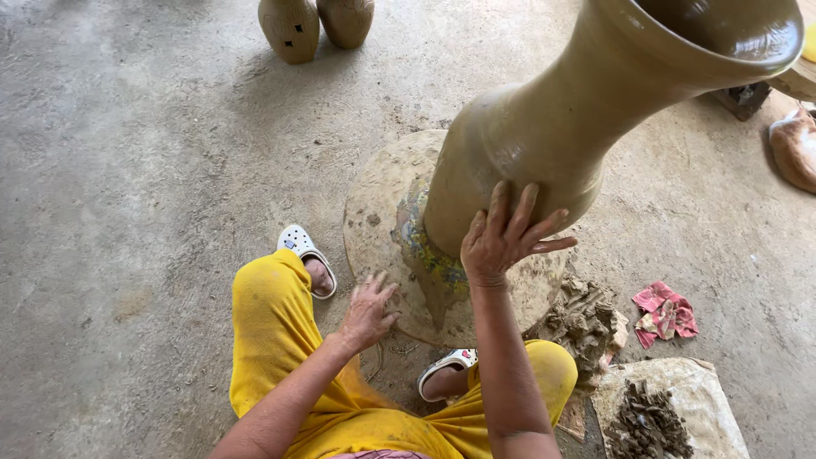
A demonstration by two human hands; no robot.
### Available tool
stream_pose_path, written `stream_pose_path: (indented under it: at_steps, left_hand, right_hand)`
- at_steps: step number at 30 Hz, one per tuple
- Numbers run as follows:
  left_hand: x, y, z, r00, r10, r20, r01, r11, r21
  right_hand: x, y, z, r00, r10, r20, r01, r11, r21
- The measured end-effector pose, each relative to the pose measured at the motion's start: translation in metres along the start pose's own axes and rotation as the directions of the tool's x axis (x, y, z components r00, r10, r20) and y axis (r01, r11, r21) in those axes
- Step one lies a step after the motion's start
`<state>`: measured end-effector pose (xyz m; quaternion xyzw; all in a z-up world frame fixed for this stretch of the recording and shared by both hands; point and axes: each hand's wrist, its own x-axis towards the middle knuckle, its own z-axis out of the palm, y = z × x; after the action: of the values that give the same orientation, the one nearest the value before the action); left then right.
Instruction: The person carves decorative floral patterns into a large wet clay vase using a small metal tool while rotating the vase on a wheel by hand.
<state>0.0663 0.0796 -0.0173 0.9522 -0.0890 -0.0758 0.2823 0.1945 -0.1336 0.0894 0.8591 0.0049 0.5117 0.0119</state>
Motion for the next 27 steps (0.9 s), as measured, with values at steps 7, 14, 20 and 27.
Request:
stream_pose_path:
  at_steps: [7, 14, 20, 27]
  left_hand:
    - [-0.019, 0.043, -0.003, 0.880, -0.166, 0.445, -0.003, 0.935, 0.354]
    - [-0.037, 0.065, 0.017, 0.875, 0.007, 0.483, -0.188, 0.926, 0.328]
    - [-0.047, 0.082, 0.045, 0.878, 0.154, 0.452, -0.266, 0.944, 0.194]
    - [-0.034, 0.058, 0.024, 0.882, 0.251, 0.399, -0.320, 0.941, 0.115]
  right_hand:
    - [-0.134, -0.011, 0.037, 0.987, -0.035, 0.157, -0.018, 0.945, 0.326]
    - [-0.127, -0.002, -0.003, 0.803, 0.495, 0.333, -0.554, 0.412, 0.723]
    - [-0.029, 0.042, 0.018, 0.741, 0.526, 0.418, -0.472, -0.034, 0.881]
    - [-0.044, 0.048, 0.008, 0.379, 0.337, 0.862, -0.821, -0.308, 0.481]
